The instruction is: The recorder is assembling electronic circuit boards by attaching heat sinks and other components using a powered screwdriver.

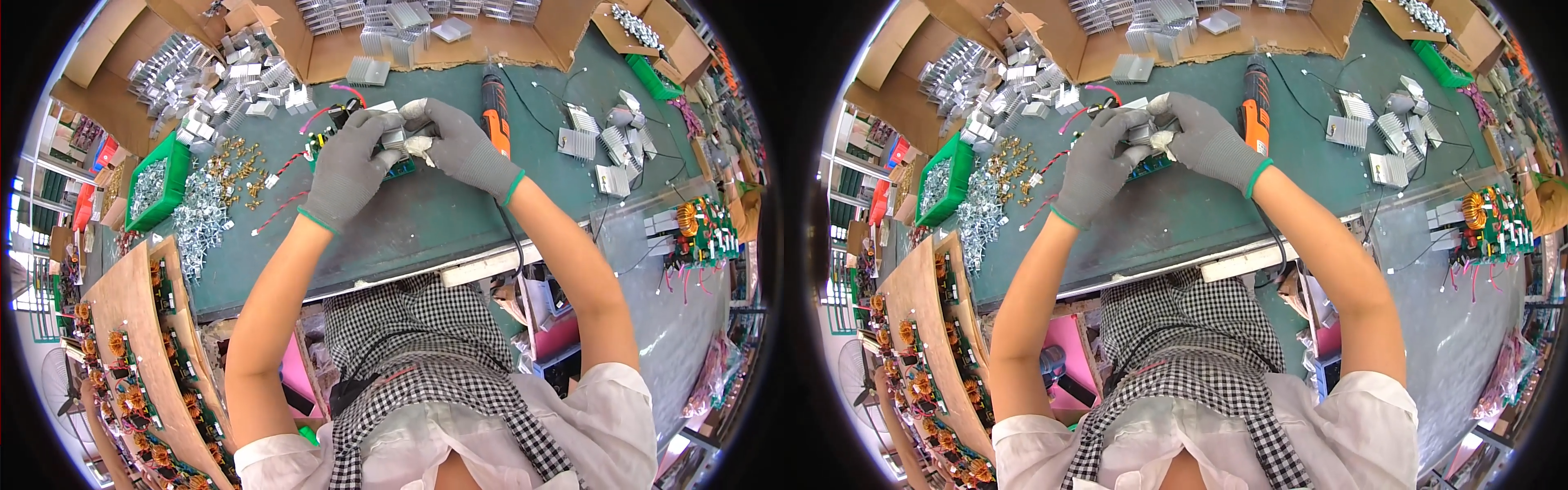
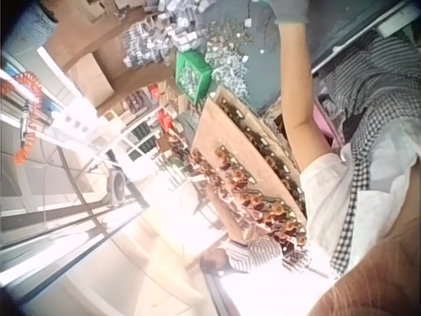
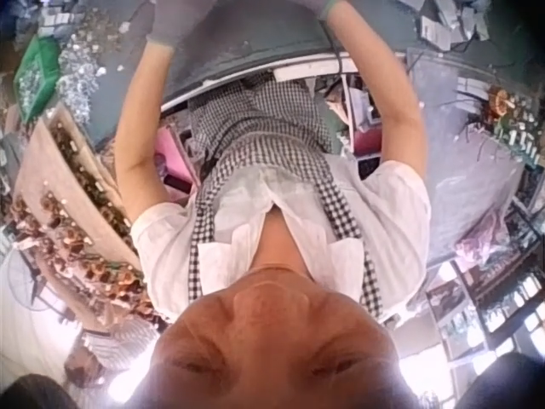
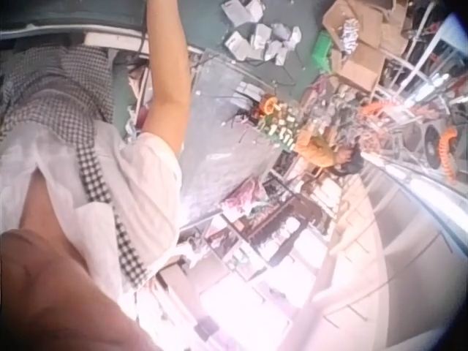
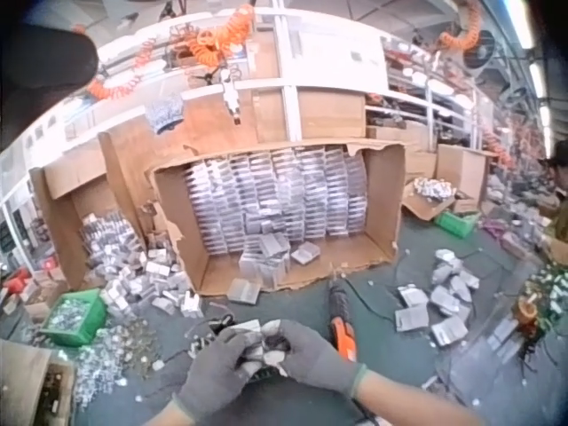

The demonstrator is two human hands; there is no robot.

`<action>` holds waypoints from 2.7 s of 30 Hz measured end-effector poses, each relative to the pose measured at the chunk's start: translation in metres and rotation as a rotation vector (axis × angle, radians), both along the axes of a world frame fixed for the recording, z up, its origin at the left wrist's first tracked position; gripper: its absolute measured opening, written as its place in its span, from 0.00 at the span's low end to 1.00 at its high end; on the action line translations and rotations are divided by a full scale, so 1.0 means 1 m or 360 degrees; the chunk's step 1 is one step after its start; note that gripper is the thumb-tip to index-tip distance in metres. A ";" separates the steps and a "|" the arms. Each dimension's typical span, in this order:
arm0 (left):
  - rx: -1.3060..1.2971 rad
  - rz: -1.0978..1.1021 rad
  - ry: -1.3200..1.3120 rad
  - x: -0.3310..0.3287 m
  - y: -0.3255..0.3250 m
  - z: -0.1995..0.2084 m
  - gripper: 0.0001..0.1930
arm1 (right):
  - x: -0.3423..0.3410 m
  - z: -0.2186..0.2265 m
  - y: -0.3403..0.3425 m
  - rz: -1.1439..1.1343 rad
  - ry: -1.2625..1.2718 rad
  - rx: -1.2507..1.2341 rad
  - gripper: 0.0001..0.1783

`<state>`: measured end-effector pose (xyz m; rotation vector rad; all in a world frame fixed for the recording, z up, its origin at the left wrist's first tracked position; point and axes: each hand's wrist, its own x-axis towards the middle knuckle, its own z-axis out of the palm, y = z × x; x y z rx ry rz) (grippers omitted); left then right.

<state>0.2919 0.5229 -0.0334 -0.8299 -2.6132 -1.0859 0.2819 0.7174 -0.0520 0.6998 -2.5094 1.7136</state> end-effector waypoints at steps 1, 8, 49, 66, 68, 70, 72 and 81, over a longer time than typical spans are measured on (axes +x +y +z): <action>0.0014 0.0009 0.0041 0.000 0.000 -0.003 0.20 | 0.001 0.003 0.000 0.0014 -0.0122 -0.0033 0.20; -0.0089 0.0009 0.0148 0.000 0.006 -0.006 0.18 | -0.007 -0.019 0.005 0.0026 -0.0006 -0.0160 0.18; -0.0340 0.0347 0.0152 0.013 -0.052 -0.029 0.32 | 0.069 -0.006 0.029 -0.1019 0.0049 0.1371 0.39; 0.0316 0.1020 -0.0229 -0.013 -0.184 -0.021 0.11 | 0.241 -0.061 0.051 -0.0064 -0.1719 -0.2162 0.41; -0.0219 0.0694 0.0129 -0.015 -0.179 -0.029 0.09 | 0.234 -0.069 0.045 0.0222 -0.1738 -0.1957 0.41; -0.0353 0.0701 0.0073 -0.018 -0.172 -0.038 0.08 | 0.237 -0.083 0.049 0.0201 -0.1842 -0.1965 0.41; -0.0479 0.0679 0.0013 -0.020 -0.165 -0.039 0.07 | 0.241 -0.084 0.052 0.0150 -0.1933 -0.1982 0.41; -0.0913 0.0687 0.0494 -0.021 -0.174 -0.029 0.06 | 0.241 -0.044 0.053 -0.0065 -0.1671 -0.1110 0.36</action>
